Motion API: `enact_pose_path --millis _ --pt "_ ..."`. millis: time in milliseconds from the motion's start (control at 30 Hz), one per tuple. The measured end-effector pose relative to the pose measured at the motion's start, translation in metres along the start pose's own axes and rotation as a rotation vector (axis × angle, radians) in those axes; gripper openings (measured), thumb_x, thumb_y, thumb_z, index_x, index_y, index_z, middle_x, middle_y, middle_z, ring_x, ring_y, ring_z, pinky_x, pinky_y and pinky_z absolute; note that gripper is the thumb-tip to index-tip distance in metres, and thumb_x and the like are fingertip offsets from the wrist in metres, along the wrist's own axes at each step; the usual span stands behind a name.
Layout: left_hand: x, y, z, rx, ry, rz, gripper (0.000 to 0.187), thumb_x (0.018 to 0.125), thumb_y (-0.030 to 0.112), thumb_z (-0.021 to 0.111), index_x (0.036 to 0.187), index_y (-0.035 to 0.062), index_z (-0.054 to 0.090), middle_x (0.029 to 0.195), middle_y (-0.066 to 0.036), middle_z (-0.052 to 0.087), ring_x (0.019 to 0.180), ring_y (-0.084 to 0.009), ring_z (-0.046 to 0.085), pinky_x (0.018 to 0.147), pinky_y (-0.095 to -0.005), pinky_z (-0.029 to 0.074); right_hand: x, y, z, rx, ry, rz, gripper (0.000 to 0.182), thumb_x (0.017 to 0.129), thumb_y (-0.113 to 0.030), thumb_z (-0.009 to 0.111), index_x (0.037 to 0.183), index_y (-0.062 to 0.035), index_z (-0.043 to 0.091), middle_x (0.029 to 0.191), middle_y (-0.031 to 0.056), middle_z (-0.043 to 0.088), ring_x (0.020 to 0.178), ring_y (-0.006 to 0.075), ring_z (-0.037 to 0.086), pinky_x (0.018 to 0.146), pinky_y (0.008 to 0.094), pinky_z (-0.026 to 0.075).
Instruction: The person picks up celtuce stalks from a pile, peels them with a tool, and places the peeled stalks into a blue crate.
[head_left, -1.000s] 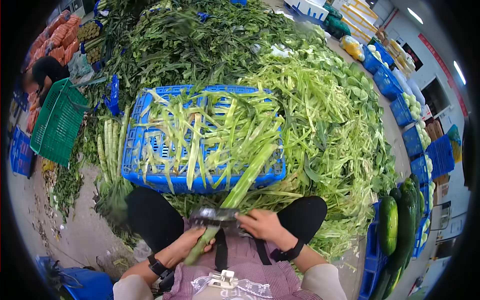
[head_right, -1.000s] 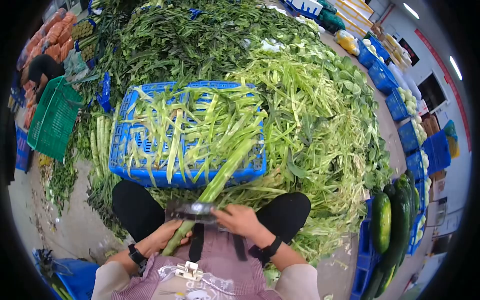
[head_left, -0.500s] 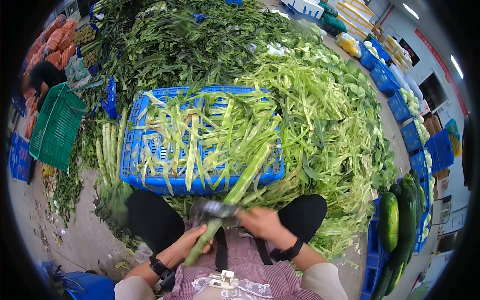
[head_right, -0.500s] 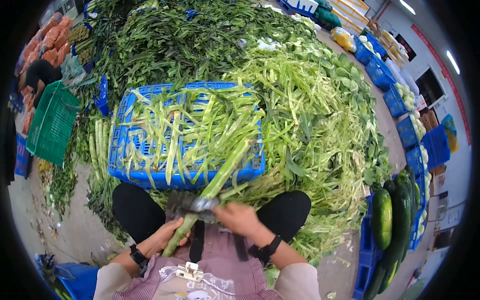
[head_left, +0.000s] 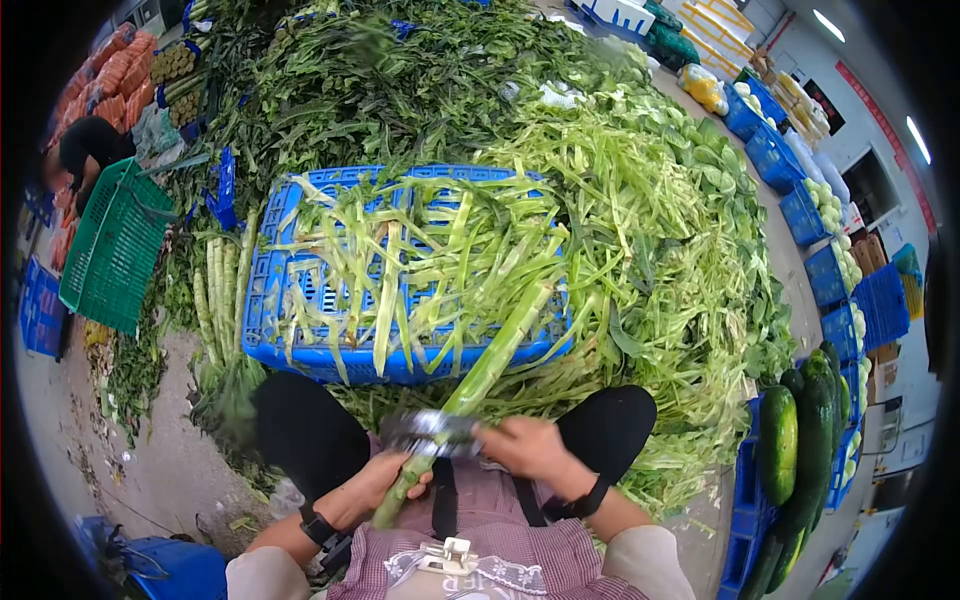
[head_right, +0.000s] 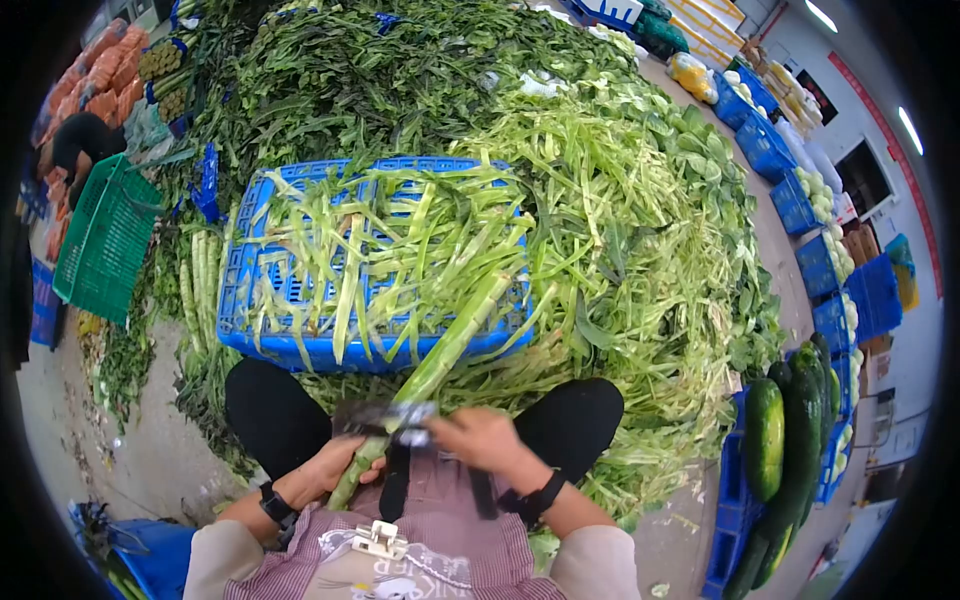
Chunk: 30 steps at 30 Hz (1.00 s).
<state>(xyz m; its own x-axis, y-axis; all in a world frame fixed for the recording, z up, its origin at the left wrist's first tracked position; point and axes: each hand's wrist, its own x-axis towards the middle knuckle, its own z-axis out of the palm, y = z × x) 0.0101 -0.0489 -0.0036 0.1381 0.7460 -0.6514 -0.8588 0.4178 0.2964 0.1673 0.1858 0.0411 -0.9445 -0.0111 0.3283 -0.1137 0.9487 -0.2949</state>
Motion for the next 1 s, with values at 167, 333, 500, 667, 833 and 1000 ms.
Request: enact_pose_path --millis 167,333,500,667,833,1000 --pt "-0.014 -0.001 0.017 0.014 -0.027 0.125 0.049 0.101 0.038 0.035 0.143 0.015 0.027 0.075 -0.008 0.053 0.055 -0.0179 0.054 0.048 -0.0274 0.043 -0.022 0.141 -0.018 -0.162 0.406 1.063 0.028 0.088 -0.024 0.059 0.112 -0.0114 0.065 0.079 0.0134 0.064 0.069 0.0327 0.062 0.057 0.0402 0.049" --pt "-0.013 0.005 0.022 0.1 0.007 0.13 0.044 0.098 0.043 0.042 0.123 0.0068 0.044 0.075 -0.008 0.055 0.058 -0.0188 0.057 0.054 -0.0265 0.048 -0.021 0.067 -0.013 -0.107 0.278 0.585 0.028 0.082 -0.021 0.063 0.11 -0.0139 0.065 0.08 0.0101 0.065 0.063 0.0279 0.061 0.054 0.0373 0.049" --pt "-0.002 0.001 0.003 0.023 -0.029 -0.001 0.039 0.1 0.041 0.038 0.102 0.0049 0.05 0.074 -0.009 0.055 0.056 -0.0182 0.053 0.053 -0.026 0.043 -0.003 0.013 -0.006 -0.042 -0.069 0.152 0.026 0.078 -0.018 0.065 0.104 -0.0195 0.065 0.073 0.0059 0.059 0.058 0.0259 0.058 0.05 0.0364 0.049" --pt "-0.018 0.001 0.021 0.044 -0.026 0.077 0.037 0.099 0.04 0.041 0.12 0.0097 0.046 0.076 -0.008 0.054 0.054 -0.0173 0.051 0.051 -0.0261 0.043 -0.027 0.146 -0.019 -0.205 0.375 1.09 0.027 0.088 -0.021 0.059 0.112 -0.0086 0.064 0.09 0.0154 0.067 0.075 0.033 0.064 0.064 0.0409 0.051" --pt "-0.014 0.002 0.024 0.094 0.006 0.101 0.054 0.097 0.041 0.044 0.144 0.0167 0.03 0.08 -0.008 0.054 0.054 -0.0148 0.051 0.049 -0.0253 0.043 -0.006 0.066 -0.028 -0.066 0.317 0.562 0.031 0.082 -0.013 0.064 0.113 -0.0121 0.064 0.081 0.0123 0.065 0.063 0.027 0.063 0.057 0.0342 0.052" --pt "-0.024 0.005 0.027 0.214 0.04 0.144 0.06 0.098 0.04 0.043 0.149 0.018 0.019 0.08 -0.008 0.055 0.054 -0.0145 0.053 0.049 -0.0252 0.044 -0.004 0.085 -0.01 -0.319 0.223 0.452 0.026 0.084 -0.024 0.061 0.109 -0.0183 0.064 0.069 0.0095 0.058 0.056 0.0286 0.06 0.051 0.0398 0.049"
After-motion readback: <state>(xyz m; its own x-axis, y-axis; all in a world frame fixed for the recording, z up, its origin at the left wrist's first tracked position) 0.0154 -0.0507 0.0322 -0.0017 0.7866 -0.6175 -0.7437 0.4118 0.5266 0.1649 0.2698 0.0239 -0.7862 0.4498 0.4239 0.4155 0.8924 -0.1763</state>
